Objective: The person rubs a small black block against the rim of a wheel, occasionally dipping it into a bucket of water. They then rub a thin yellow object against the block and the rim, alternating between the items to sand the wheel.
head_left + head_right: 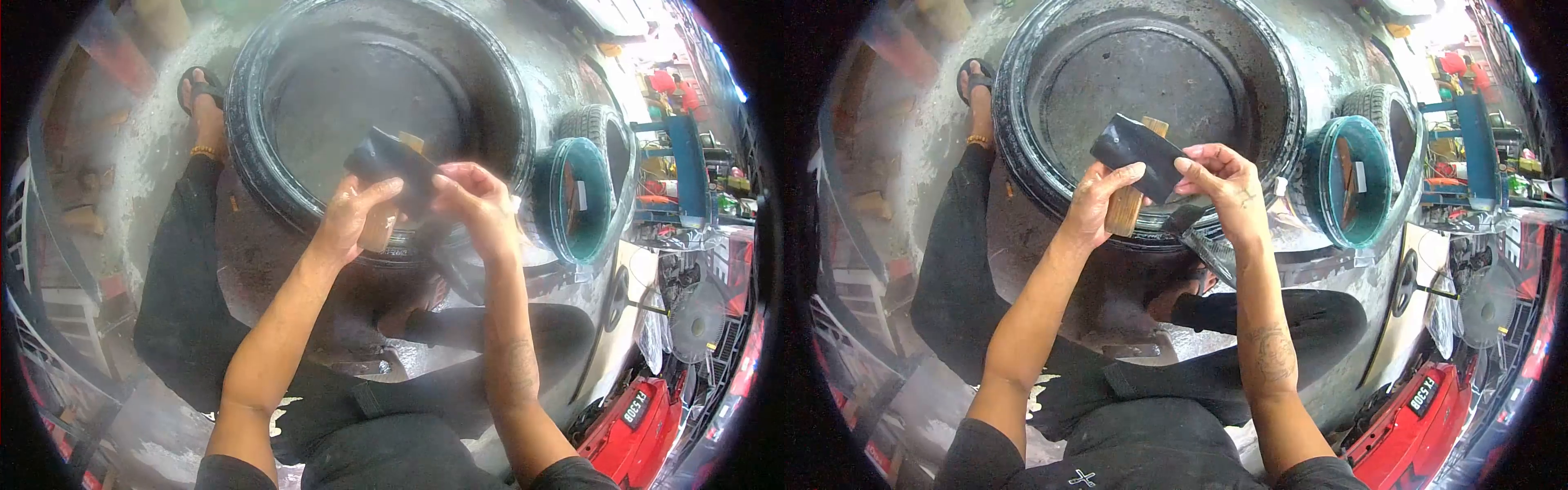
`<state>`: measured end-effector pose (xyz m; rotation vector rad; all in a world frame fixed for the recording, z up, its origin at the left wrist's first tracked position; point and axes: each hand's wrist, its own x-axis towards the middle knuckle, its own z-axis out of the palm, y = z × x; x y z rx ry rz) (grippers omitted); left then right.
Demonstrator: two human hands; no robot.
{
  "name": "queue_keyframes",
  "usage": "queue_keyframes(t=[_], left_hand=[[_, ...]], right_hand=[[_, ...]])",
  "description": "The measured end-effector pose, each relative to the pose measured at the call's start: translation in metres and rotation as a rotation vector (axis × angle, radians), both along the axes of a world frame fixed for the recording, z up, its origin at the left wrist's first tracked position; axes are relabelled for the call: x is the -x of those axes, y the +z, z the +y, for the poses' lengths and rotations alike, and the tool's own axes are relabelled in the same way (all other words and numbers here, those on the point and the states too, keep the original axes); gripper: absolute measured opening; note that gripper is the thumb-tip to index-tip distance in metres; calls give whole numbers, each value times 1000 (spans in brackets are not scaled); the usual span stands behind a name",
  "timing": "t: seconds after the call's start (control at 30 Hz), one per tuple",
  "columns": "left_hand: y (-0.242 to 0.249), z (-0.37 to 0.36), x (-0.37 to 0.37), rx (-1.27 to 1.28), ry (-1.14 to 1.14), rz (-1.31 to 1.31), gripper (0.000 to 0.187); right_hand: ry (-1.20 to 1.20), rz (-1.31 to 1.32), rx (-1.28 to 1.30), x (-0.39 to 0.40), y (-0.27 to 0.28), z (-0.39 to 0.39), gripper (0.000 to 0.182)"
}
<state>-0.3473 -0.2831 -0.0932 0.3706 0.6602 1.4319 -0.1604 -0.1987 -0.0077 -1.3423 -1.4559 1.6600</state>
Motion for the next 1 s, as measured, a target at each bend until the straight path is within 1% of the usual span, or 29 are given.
queue_keyframes(t=[0.03, 0.1, 0.17, 0.2, 0.23, 0.27, 0.3, 0.33, 0.47, 0.53, 0.57, 0.63, 0.67, 0.73, 0.77, 0.8, 0.87, 0.9, 0.93, 0.97, 1.0], left_hand=[[0, 0, -1, 3, -8, 7, 37], [3, 0, -3, -57, -46, -76, 38], [8, -1, -10, -15, -52, -90, 40], [11, -1, -12, 25, -52, -109, 45], [10, -1, -14, 29, -79, -66, 54], [9, 0, -15, 25, -84, -62, 54], [8, 0, -16, 54, -88, -58, 56], [6, 0, -17, 84, -92, -54, 57], [3, -1, -19, 44, -85, -96, 63], [2, 0, -17, 16, -100, -223, 67], [2, 0, -17, 20, -100, -222, 67], [1, -1, -15, 36, -120, -177, 65], [1, -2, -15, 40, -118, -176, 65], [7, 0, -12, -1, -154, -21, 62], [11, -1, -9, -23, -149, -30, 52], [12, -1, -8, -25, -145, -31, 52], [13, 0, -7, -75, -117, 241, 50], [26, -1, -7, -62, -76, 223, 62], [30, -2, -7, -69, -75, 220, 62], [33, -2, -7, -77, -52, 329, 68], [34, -3, -6, -82, -25, 440, 73]], right_hand=[[-16, -45, -58, 2, 1, -2, 24], [-54, -40, -54, 7, 5, -2, 25], [-70, -34, -38, 9, 6, 1, 29], [-76, -31, -39, 10, 5, 1, 29], [-81, -32, -95, 12, 3, 1, 28], [-86, -33, -151, 13, 2, 1, 27], [-95, -15, -149, 13, 2, 1, 31], [-101, -12, -151, 12, 2, 1, 31], [-53, -77, -97, 10, 8, 0, 33], [-38, -85, -66, 9, 8, 0, 33], [-20, -80, -76, 9, 8, 2, 31], [20, -102, -83, 5, 6, 7, 30], [6, -28, -127, 2, 4, 9, 30], [-140, 128, -147, -12, 3, 21, 28], [-212, 204, -165, -22, 7, 29, 27], [-285, 280, -185, -32, 14, 37, 25], [-398, 260, -257, -46, 28, 43, 26], [-421, 238, -272, -50, 31, 44, 28], [-442, 216, -285, -53, 33, 43, 29], [-439, 216, -290, -59, 34, 42, 29], [-417, 149, -292, -66, 31, 39, 30]])
